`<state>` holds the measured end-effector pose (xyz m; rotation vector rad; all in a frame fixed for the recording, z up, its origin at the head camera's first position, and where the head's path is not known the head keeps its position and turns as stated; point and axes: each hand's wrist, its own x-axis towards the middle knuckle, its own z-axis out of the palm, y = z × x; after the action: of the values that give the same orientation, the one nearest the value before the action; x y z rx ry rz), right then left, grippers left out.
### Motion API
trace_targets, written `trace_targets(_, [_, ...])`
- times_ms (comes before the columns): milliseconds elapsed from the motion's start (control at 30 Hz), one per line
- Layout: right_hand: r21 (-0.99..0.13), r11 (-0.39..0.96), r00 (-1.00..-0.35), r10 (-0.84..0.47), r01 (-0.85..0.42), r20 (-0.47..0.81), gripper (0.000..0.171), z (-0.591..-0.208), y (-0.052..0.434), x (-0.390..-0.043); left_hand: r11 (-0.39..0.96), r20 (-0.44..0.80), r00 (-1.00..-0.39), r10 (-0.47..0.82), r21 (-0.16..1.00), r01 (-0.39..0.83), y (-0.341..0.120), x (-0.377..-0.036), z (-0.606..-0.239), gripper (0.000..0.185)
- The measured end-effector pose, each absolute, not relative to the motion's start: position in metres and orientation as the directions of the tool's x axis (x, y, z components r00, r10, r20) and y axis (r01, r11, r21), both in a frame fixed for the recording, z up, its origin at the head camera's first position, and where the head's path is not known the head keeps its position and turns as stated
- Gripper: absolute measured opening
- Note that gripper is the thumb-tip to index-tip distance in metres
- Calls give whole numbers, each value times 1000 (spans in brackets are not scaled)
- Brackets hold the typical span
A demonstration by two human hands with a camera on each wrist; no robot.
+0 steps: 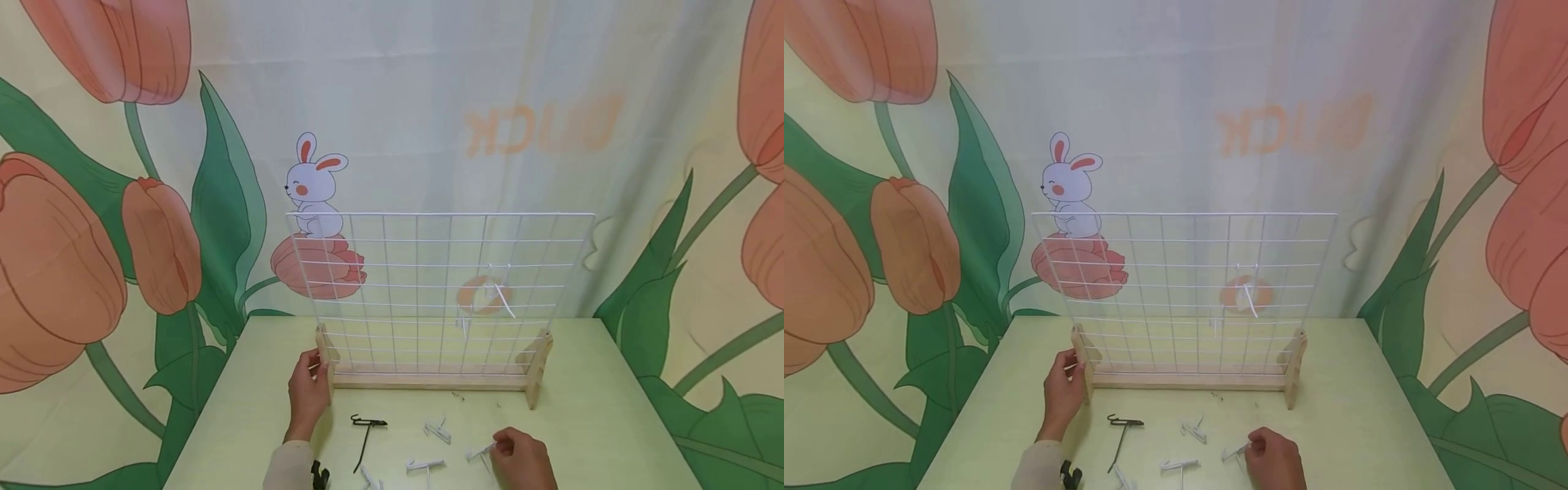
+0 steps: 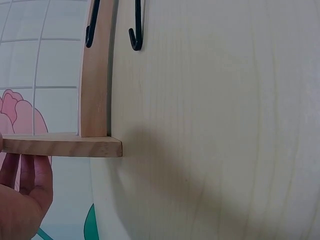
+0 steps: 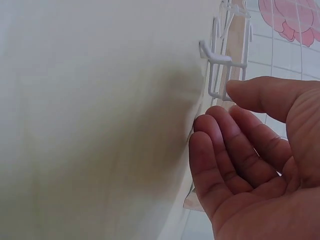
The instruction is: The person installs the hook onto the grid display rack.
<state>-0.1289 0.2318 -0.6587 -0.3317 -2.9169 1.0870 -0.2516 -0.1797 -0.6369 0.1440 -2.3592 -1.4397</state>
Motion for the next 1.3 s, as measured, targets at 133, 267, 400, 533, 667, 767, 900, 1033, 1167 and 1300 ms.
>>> trace_targets(133, [-655, 725, -974, 210, 215, -86, 11, -659, 232, -132, 475, 249, -928, -278, 875, 92, -179, -252, -637, 32])
trace_targets(267, [-654, 715, -967, 229, 248, -116, 11, -659, 231, -136, 472, 256, -925, -281, 876, 99, -179, -251, -636, 31])
trace_targets(400, [-653, 711, -963, 237, 262, -129, 12, -660, 233, -138, 469, 268, -922, -279, 876, 113, -179, -251, -636, 30])
trace_targets(533, [-658, 704, -962, 242, 266, -129, 10, -660, 234, -138, 466, 272, -922, -275, 877, 120, -180, -252, -636, 29])
trace_targets(667, [-679, 689, -965, 228, 253, -128, 10, -658, 234, -141, 472, 265, -923, -280, 875, 108, -180, -252, -636, 29])
trace_targets(767, [-691, 686, -971, 209, 229, -114, 10, -657, 234, -144, 475, 259, -924, -282, 874, 100, -179, -252, -635, 29])
trace_targets(900, [-693, 693, -977, 189, 201, -94, 11, -655, 233, -147, 476, 255, -928, -273, 874, 100, -179, -251, -634, 30])
trace_targets(1033, [-691, 698, -980, 179, 191, -90, 11, -654, 233, -148, 475, 255, -929, -269, 874, 102, -179, -250, -635, 30])
trace_targets(1167, [-672, 714, -979, 175, 199, -103, 9, -657, 234, -145, 466, 257, -929, -268, 878, 108, -180, -251, -635, 30])
trace_targets(1300, [-646, 730, -975, 166, 221, -146, 7, -660, 233, -140, 467, 257, -929, -265, 877, 109, -180, -252, -637, 30])
